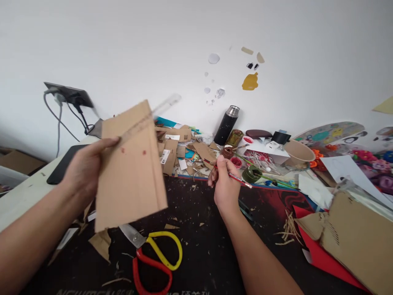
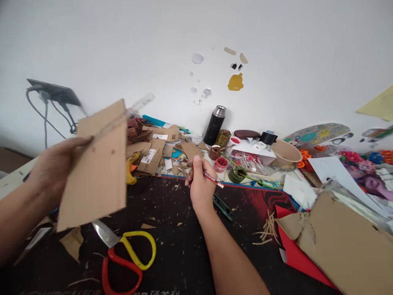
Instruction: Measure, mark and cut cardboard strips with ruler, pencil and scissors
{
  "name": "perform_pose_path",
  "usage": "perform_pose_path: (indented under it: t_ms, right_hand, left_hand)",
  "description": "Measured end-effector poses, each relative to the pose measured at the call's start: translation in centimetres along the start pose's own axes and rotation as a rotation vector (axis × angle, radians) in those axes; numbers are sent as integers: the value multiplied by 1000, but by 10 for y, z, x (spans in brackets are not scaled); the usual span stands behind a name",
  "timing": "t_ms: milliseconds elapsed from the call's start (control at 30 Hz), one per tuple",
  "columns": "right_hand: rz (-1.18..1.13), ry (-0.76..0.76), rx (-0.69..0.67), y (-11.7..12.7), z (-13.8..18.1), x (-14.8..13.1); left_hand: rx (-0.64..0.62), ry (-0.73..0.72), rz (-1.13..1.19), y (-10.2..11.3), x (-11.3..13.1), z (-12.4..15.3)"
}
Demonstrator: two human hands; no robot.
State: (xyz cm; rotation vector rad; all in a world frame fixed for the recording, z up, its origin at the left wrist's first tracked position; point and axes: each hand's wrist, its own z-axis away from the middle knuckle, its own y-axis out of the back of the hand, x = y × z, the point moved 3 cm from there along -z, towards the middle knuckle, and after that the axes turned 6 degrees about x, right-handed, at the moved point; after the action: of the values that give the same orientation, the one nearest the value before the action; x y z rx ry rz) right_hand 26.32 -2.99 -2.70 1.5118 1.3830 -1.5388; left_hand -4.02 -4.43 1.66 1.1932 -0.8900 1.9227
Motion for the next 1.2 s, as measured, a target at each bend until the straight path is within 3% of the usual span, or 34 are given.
perform_pose_path:
  t_ms: [133,400,533,700,900,967,1100,1200]
  right_hand:
    - [-40,19,50,7,-12,2]
    - [-63,71,121,14,-21,-4]
    - [-25,78,69,11,-18,-5]
    - [68,102,-36,7,-12,-3]
    - [149,114,-75,5,-7,3]
    - [175,127,-88,4,-4,5]
    - [214,152,-107,3,-1,7]
    - [275,167,-128,2,2,9]
  left_hand:
    - [-24,6,-129,8,-1,10]
    - [-521,184,-424,-11,-71,45]
    - [-631,2,-477,-22,-81,44]
    - [-567,-463,-731,-21,-81,38]
    - [-439,-903,-963,-5,-68,49]
    - [-508,-922,-986,2,-61,56]
    - [-817,-721,-1083,25,-60,70]
    - [-979,-741,-1165,45,-67,79]
